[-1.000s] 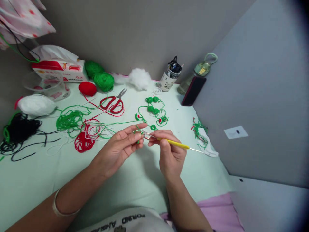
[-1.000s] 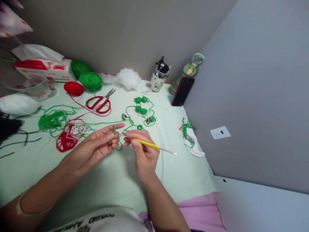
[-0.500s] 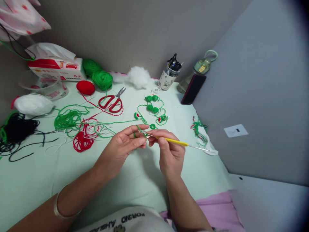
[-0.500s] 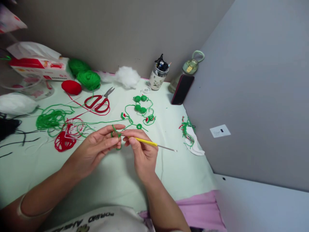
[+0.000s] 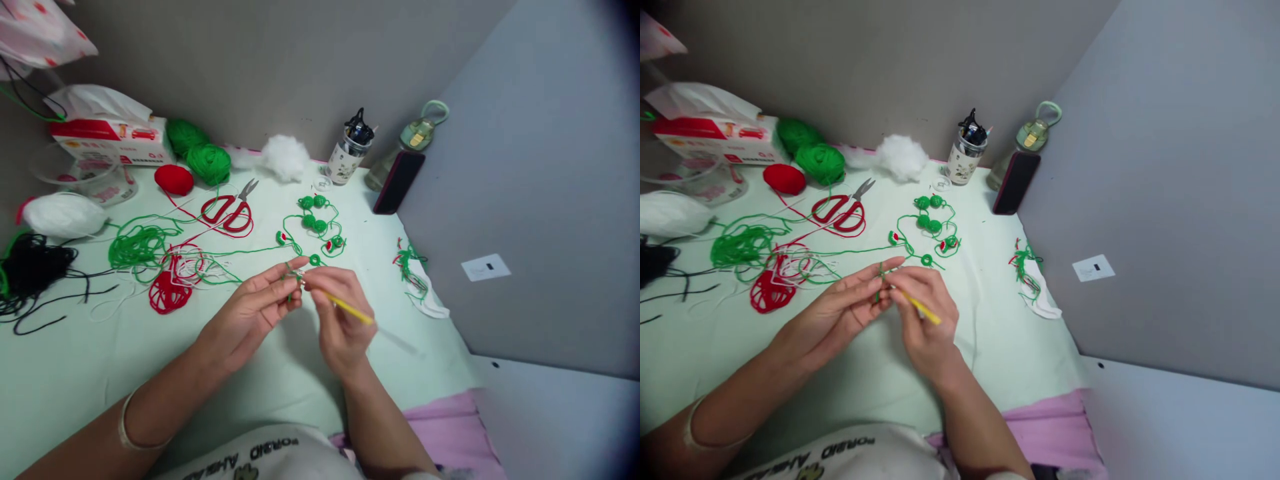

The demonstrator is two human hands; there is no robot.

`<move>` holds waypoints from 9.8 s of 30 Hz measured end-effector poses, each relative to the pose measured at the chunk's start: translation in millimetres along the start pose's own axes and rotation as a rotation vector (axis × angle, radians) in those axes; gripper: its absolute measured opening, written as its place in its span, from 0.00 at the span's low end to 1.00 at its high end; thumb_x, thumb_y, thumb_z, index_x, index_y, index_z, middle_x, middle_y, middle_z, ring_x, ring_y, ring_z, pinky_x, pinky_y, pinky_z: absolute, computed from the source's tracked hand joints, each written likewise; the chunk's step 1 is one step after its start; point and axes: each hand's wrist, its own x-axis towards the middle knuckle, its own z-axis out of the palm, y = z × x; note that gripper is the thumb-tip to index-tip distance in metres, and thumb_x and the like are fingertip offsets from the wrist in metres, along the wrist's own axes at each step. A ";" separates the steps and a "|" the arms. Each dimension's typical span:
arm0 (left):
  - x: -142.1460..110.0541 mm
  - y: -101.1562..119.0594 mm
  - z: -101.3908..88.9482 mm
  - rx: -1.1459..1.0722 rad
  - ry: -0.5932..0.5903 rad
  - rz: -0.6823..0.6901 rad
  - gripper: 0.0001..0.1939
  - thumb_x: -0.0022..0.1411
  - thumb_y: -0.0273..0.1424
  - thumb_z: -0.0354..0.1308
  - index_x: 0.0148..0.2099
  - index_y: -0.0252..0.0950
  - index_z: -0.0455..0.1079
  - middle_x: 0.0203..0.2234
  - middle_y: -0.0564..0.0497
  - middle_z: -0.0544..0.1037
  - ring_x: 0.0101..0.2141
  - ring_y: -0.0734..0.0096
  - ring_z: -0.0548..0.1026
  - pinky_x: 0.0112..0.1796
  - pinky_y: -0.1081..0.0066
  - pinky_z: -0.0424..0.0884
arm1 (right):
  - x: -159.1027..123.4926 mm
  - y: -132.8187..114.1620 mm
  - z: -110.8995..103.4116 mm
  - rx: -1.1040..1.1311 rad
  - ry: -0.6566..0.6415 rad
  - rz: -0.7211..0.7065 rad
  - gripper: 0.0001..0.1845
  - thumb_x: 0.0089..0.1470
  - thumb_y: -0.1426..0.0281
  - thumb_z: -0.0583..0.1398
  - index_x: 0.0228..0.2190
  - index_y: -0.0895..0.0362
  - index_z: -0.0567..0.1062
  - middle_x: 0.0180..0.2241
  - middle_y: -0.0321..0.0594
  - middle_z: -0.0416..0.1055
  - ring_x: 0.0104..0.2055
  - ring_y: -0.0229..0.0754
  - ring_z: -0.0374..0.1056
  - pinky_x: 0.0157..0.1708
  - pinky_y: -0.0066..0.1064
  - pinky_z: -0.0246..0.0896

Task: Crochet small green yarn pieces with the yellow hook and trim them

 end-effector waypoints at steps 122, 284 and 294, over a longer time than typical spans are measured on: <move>2.2 -8.5 7.4 0.267 0.064 0.212 0.27 0.60 0.30 0.68 0.61 0.40 0.70 0.33 0.55 0.76 0.38 0.74 0.73 0.45 0.73 0.66 | 10.9 0.8 1.8 0.282 0.067 0.253 0.09 0.62 0.71 0.60 0.37 0.51 0.82 0.33 0.39 0.76 0.33 0.40 0.70 0.31 0.34 0.67; -2.3 2.3 6.0 0.277 -0.007 0.164 0.15 0.60 0.30 0.67 0.50 0.41 0.79 0.36 0.53 0.81 0.42 0.68 0.77 0.50 0.69 0.68 | 8.1 -2.9 -1.7 0.156 0.023 0.130 0.10 0.64 0.74 0.58 0.39 0.52 0.79 0.37 0.41 0.79 0.39 0.43 0.76 0.35 0.37 0.75; 0.3 2.9 5.5 0.106 -0.054 0.019 0.19 0.59 0.28 0.68 0.53 0.39 0.78 0.38 0.51 0.82 0.40 0.72 0.77 0.49 0.72 0.71 | 4.8 0.3 -2.5 0.040 0.028 0.024 0.13 0.61 0.77 0.60 0.43 0.50 0.80 0.38 0.41 0.78 0.43 0.44 0.75 0.39 0.40 0.75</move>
